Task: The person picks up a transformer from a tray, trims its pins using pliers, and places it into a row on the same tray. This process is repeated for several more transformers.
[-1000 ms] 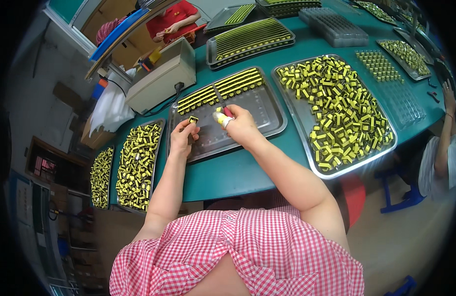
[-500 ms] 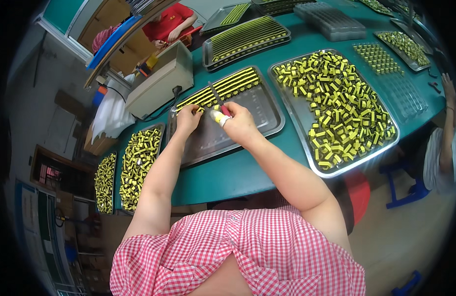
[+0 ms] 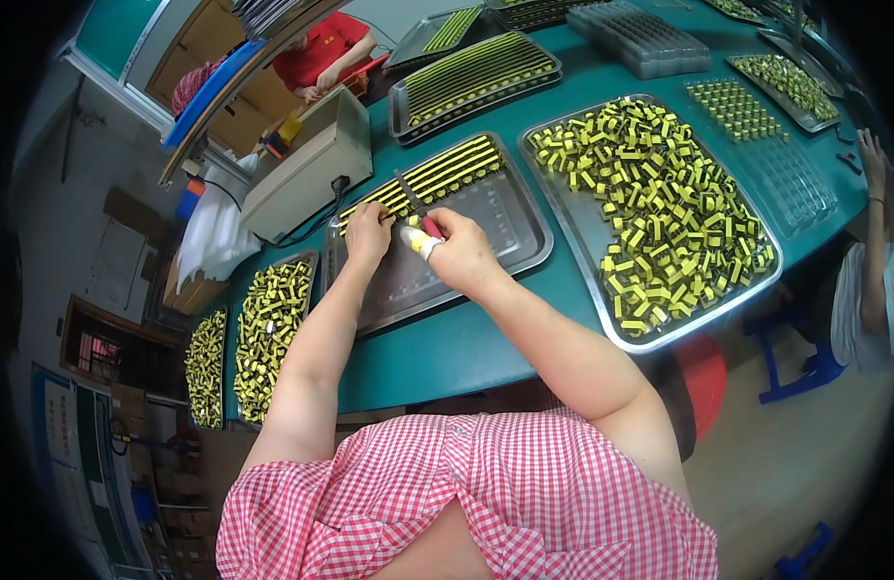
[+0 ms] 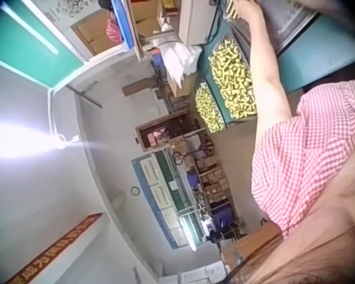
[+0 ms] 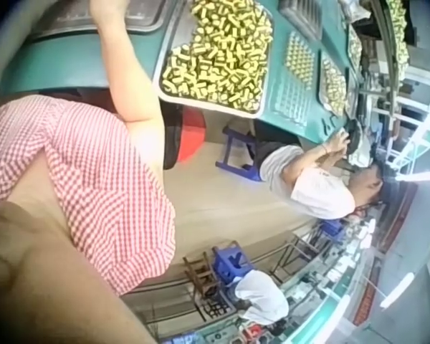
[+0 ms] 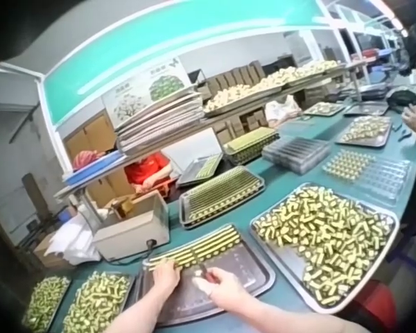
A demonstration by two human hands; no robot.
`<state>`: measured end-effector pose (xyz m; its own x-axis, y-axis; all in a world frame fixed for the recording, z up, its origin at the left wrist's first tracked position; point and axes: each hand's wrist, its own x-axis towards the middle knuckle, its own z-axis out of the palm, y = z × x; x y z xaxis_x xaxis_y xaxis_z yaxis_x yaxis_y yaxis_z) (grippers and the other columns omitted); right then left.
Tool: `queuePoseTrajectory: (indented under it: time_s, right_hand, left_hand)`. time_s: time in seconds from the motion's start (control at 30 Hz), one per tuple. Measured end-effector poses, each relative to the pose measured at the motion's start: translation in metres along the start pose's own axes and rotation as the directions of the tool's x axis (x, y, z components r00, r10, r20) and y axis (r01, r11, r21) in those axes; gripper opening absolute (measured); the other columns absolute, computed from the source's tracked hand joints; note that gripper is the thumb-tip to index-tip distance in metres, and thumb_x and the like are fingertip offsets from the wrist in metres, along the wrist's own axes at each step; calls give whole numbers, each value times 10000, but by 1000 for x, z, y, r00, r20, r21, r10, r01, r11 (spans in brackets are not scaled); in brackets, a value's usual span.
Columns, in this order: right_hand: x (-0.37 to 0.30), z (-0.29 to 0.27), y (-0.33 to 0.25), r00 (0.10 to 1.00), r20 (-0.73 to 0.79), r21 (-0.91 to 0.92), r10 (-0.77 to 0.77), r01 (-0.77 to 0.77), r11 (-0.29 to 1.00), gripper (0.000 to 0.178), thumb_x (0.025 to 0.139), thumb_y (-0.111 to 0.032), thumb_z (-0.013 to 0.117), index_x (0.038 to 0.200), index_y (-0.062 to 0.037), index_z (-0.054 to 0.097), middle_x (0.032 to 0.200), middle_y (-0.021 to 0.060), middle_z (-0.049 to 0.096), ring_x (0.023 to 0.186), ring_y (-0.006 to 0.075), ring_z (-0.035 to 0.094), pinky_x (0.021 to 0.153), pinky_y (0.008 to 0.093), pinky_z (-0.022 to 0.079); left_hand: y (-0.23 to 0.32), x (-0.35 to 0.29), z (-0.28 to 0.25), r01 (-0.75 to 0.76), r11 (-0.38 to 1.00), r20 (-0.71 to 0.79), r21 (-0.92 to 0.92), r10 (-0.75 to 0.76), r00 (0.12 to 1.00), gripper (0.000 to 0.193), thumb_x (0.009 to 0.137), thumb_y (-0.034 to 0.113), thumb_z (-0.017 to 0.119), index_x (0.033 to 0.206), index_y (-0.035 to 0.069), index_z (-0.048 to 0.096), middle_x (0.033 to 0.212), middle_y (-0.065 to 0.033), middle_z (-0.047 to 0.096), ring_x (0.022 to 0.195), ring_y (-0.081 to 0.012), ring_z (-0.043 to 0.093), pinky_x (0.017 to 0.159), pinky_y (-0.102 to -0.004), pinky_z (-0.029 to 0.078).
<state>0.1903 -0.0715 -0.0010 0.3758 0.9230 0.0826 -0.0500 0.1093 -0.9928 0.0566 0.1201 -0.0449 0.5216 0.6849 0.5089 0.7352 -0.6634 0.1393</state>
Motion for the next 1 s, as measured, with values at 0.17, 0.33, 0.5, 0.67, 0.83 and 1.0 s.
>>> queuePoseTrajectory:
  time_s: [0.17,0.33,0.5,0.67,0.83,1.0]
  right_hand:
    - [-2,1,-2,1000,-3,6,-8,8,1000,235,811,-229,651,926,-34,586,746,9,565,659,68,527,510,224,410]
    - [0,4,4,980,-79,-116,-180,171,978,286,793,-244,673,942,-14,590,754,56,589,680,134,555,596,283,441]
    - [-11,9,-10,819,-255,-206,-514,474,856,291,719,-181,690,922,-6,576,859,160,613,783,307,597,696,357,473]
    - [-17,0,-12,507,-272,-399,-818,714,575,359,669,-116,715,970,-1,558,883,131,592,797,296,576,709,358,463]
    - [-19,-10,-23,281,-270,-434,-921,818,377,439,589,-92,704,993,-29,546,937,121,598,829,287,581,723,374,437]
    - [-19,-12,-25,265,-300,-412,-916,830,375,435,568,-87,723,965,-37,554,893,102,600,784,299,574,699,364,476]
  left_hand:
    - [-1,-2,1,-44,999,-43,-9,44,998,168,688,93,684,840,76,613,882,-111,581,846,-313,558,745,-401,453]
    - [7,-4,0,-99,994,-129,-44,93,987,179,687,81,677,843,66,591,873,-128,565,834,-323,554,702,-408,449]
    - [52,2,-3,287,424,263,-859,-116,958,149,727,30,627,866,58,585,838,-120,550,765,-284,559,661,-363,458]
    - [151,-10,-15,-383,625,-64,-680,470,881,185,753,81,656,918,44,582,853,-90,563,697,-201,566,633,-295,468]
    - [213,-14,-1,-551,447,-77,-704,724,685,238,689,93,733,898,36,634,864,-84,559,666,-181,571,585,-277,471]
    - [242,-16,-1,-543,339,3,-769,850,527,316,645,172,774,898,48,632,863,-80,563,723,-218,574,616,-295,476]
